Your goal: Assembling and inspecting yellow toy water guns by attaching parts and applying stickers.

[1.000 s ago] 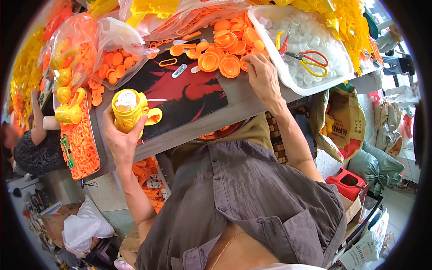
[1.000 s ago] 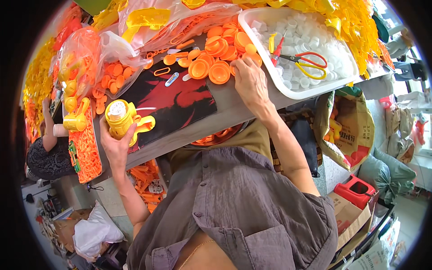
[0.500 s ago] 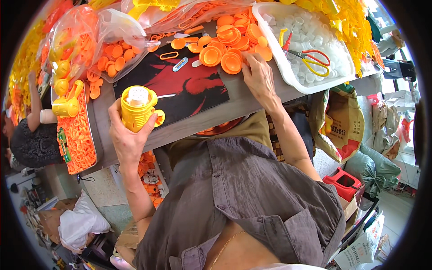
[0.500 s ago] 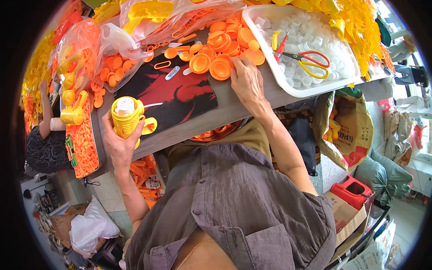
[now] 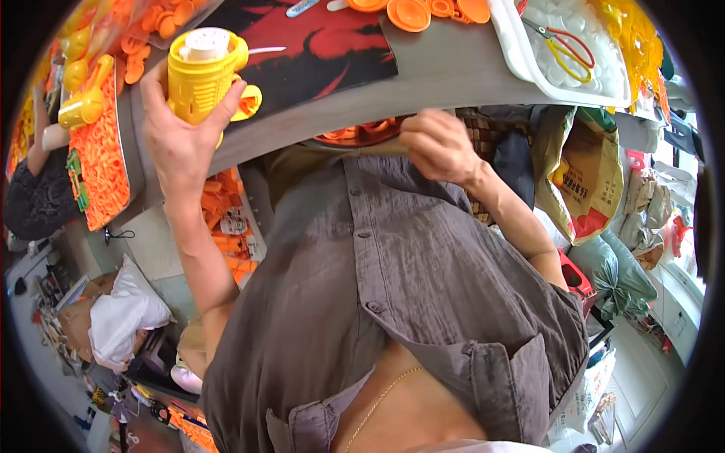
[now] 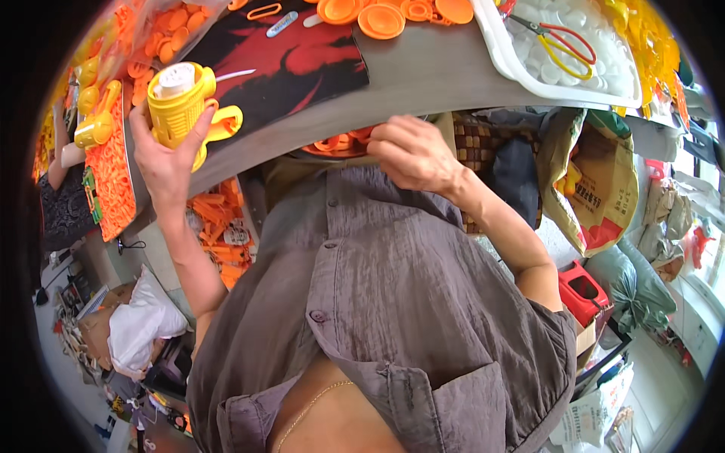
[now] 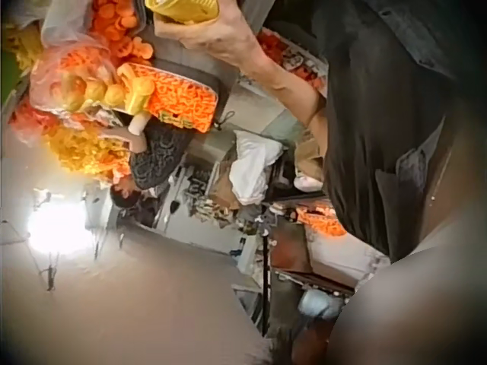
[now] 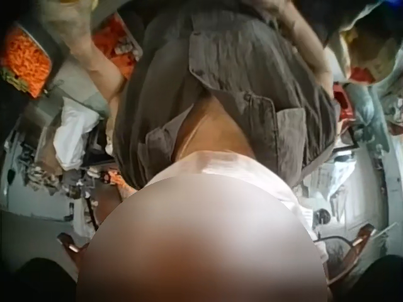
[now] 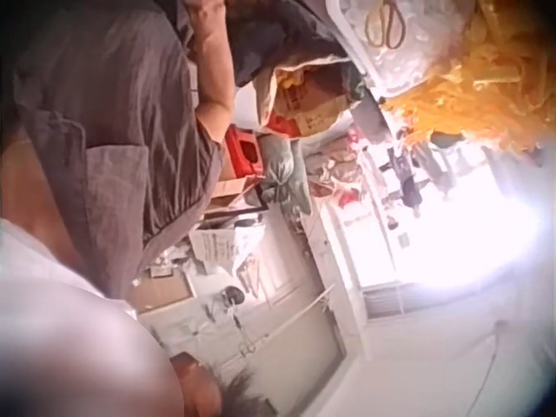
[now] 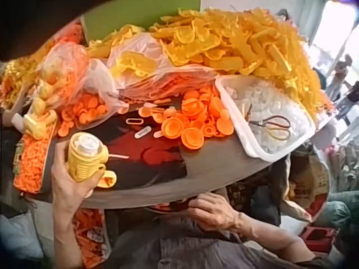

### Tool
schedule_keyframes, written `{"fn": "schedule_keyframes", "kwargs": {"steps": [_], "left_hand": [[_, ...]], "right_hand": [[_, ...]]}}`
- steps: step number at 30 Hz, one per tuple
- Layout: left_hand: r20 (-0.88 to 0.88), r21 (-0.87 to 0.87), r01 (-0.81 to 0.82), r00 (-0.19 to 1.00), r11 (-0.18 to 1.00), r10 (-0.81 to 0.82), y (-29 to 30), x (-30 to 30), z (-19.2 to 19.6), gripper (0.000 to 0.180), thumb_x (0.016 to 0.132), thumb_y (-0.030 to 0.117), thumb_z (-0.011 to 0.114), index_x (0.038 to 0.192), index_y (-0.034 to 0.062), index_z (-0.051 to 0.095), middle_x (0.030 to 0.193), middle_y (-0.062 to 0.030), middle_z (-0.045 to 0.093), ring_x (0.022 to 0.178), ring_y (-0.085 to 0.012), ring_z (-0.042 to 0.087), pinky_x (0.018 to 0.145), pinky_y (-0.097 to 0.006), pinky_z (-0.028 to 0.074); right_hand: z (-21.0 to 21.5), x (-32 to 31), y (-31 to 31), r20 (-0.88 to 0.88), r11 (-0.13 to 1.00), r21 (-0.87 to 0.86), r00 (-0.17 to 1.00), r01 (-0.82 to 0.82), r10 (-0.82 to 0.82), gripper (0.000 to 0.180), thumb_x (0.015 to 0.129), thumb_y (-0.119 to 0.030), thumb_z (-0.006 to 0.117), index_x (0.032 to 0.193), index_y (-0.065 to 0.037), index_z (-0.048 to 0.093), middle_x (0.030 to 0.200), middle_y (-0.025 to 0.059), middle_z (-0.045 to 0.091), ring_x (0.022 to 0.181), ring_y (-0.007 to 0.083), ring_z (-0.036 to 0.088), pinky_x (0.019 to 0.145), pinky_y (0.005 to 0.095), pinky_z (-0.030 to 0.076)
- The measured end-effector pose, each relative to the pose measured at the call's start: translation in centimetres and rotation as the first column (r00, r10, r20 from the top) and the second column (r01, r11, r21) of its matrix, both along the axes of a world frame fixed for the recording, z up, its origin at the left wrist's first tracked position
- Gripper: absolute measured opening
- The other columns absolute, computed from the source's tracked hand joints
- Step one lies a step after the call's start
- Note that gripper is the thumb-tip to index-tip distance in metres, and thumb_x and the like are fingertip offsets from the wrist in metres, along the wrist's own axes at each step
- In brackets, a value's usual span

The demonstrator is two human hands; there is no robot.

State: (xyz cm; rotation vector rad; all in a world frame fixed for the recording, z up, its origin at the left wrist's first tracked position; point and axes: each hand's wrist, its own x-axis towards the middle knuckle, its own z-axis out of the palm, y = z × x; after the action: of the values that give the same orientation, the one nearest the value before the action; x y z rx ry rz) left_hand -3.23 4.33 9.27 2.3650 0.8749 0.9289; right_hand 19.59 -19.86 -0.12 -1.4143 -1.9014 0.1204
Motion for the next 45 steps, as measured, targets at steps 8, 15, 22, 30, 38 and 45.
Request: {"fn": "schedule_keyframes", "kwargs": {"steps": [8,15,22,30,38,45], "left_hand": [[-0.123,0.057,0.015,0.992,0.998,-0.008,-0.9,1.2,0.7,0.06,0.074,0.028,0.086,0.116,0.0005,0.053,0.105,-0.0138,0.067,0.094,-0.0206,0.066,0.084,-0.033,0.051],[-0.094,0.062,0.008,0.996,0.998,-0.002,-1.7,1.2,0.5,0.063,0.075,0.029,0.086,0.119,-0.0001,0.051,0.106,-0.0147,0.067,0.093,-0.0203,0.067,0.083,-0.033,0.052],[-0.098,0.052,0.006,0.995,0.999,-0.001,-1.3,1.1,0.4,0.063,0.075,0.028,0.086,0.118,-0.0005,0.05,0.108,-0.0148,0.065,0.095,-0.0192,0.065,0.085,-0.032,0.052],[-0.004,0.053,-0.002,1.0,0.999,0.002,-1.5,0.6,1.1,0.062,0.072,0.024,0.088,0.115,0.0029,0.049,0.099,-0.0162,0.068,0.09,-0.0268,0.069,0.08,-0.037,0.054],[0.032,-0.008,0.039,0.999,0.999,-0.039,-1.3,1.5,0.1,0.063,0.071,0.023,0.087,0.117,0.0044,0.048,0.101,-0.0171,0.067,0.09,-0.0319,0.068,0.079,-0.04,0.054],[0.043,-0.009,0.042,0.998,0.999,-0.042,-1.8,1.4,0.8,0.063,0.072,0.023,0.087,0.117,0.0036,0.047,0.102,-0.0173,0.066,0.092,-0.0324,0.068,0.08,-0.041,0.053]], "right_hand": [[-13.4,-0.7,2.7,-0.082,0.815,-0.551,0.96,0.181,-0.268,0.021,0.087,-0.009,0.057,0.106,-0.006,0.067,0.102,0.0164,0.067,0.096,0.0357,0.064,0.083,0.0442,0.051],[-17.3,-6.3,9.2,0.781,0.98,-0.049,0.619,0.194,-0.084,0.025,0.088,-0.015,0.055,0.106,0.001,0.064,0.092,0.0195,0.066,0.085,0.0389,0.065,0.075,0.0464,0.051],[-17.7,-7.4,12.8,0.688,0.976,-0.081,0.72,0.201,-0.092,0.026,0.089,-0.016,0.055,0.107,0.0,0.063,0.093,0.0186,0.067,0.084,0.0375,0.065,0.074,0.0455,0.051],[-17.5,-5.5,9.1,0.573,0.992,-0.073,0.818,0.107,-0.047,0.026,0.09,-0.016,0.055,0.109,-0.001,0.063,0.094,0.0175,0.067,0.083,0.0356,0.065,0.073,0.0443,0.051],[-18.2,-5.7,10.9,0.503,0.996,0.067,0.86,0.057,-0.083,0.027,0.09,-0.017,0.055,0.111,-0.002,0.062,0.095,0.0164,0.067,0.082,0.0336,0.064,0.073,0.043,0.051],[-18.3,-3.1,12.5,0.396,0.999,0.044,0.918,-0.005,-0.012,0.027,0.091,-0.018,0.055,0.112,-0.002,0.062,0.096,0.0154,0.067,0.081,0.0319,0.064,0.072,0.042,0.051]]}}
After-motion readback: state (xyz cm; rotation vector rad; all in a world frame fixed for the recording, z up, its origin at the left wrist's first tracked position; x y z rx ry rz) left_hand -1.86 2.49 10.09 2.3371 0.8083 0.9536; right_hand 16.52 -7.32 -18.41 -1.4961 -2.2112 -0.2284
